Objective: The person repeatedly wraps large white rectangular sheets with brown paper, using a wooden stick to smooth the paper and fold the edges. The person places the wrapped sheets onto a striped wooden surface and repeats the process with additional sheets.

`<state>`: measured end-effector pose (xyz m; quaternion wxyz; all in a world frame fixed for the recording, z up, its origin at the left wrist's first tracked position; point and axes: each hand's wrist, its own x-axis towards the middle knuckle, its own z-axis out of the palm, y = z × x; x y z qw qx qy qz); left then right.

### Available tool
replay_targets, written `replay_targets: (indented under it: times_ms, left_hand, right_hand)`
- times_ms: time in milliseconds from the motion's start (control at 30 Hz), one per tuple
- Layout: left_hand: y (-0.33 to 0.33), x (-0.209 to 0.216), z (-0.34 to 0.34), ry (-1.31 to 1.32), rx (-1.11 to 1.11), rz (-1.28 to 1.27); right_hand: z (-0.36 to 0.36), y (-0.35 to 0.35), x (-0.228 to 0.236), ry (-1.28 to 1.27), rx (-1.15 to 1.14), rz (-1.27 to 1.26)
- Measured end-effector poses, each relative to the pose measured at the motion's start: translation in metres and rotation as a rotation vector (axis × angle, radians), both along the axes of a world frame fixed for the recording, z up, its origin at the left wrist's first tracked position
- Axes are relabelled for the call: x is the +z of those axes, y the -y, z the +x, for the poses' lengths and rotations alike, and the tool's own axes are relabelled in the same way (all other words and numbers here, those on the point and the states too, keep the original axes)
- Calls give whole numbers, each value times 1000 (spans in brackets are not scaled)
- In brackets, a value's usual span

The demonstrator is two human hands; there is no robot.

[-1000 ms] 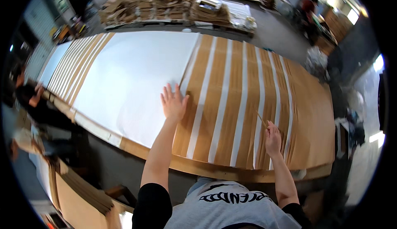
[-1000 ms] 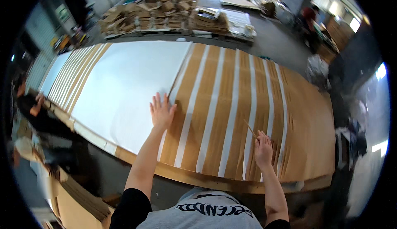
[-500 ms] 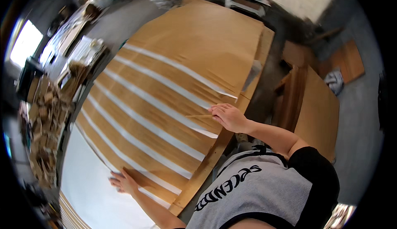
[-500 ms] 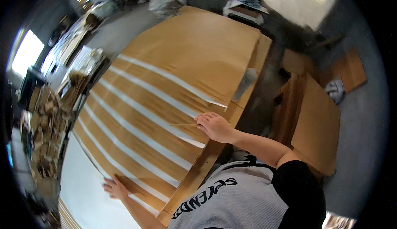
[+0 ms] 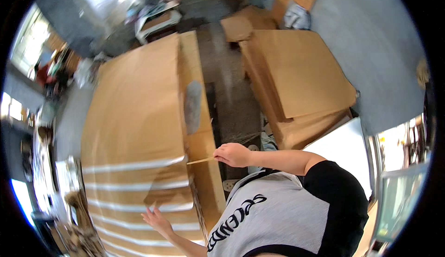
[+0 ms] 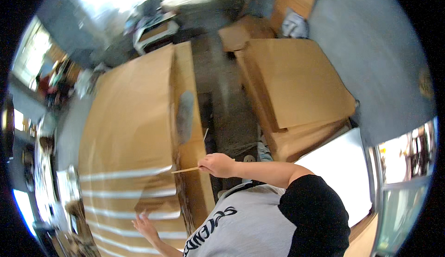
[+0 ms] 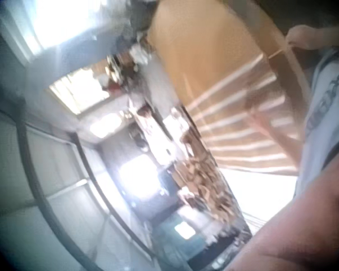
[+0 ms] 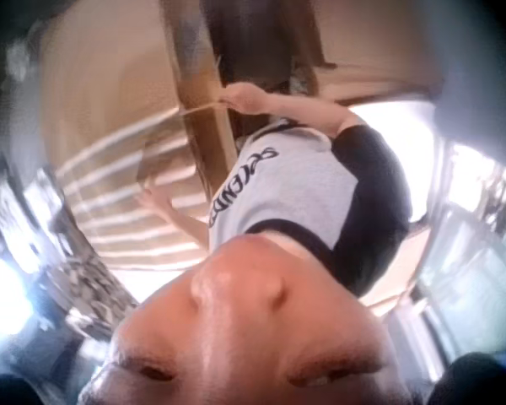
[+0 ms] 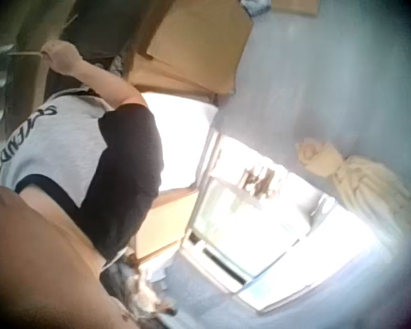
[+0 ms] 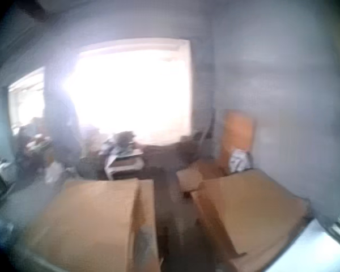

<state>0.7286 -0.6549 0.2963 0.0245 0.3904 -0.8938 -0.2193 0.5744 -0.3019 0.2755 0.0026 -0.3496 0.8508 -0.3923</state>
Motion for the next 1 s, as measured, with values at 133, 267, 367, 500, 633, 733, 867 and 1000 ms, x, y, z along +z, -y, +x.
replay_targets:
  times_ms: [133, 267, 367, 500, 633, 733, 867, 1000]
  left_hand:
    - [-86, 11, -90, -73, -409, 44]
    - [-174, 1, -159, -1, -694, 210]
    - [-233, -10, -201, 136, -902, 295]
    - [-328, -9, -244, 399, -1102, 326]
    - [-382, -16, -282, 524, -1312, 302]
    - [-406, -34, -316, 550, -1459, 277]
    - [-435, -57, -368, 573, -1617, 294]
    - [-469, -80, -431, 612, -1791, 286]
  right_hand:
    - [-12, -65, -14, 161, -221, 12]
    - [-12, -144, -31, 375, -436, 43]
    - [-10, -192, -62, 470, -550, 211]
    - [-16, -259, -98, 424, -770, 135]
    - [-22, -298, -97, 620, -1028, 103]
    - [-27, -312, -103, 696, -1174, 117]
    - [-47, -317, -124, 729, -1272, 43]
    - [-72, -318, -145, 979, -1572, -109]
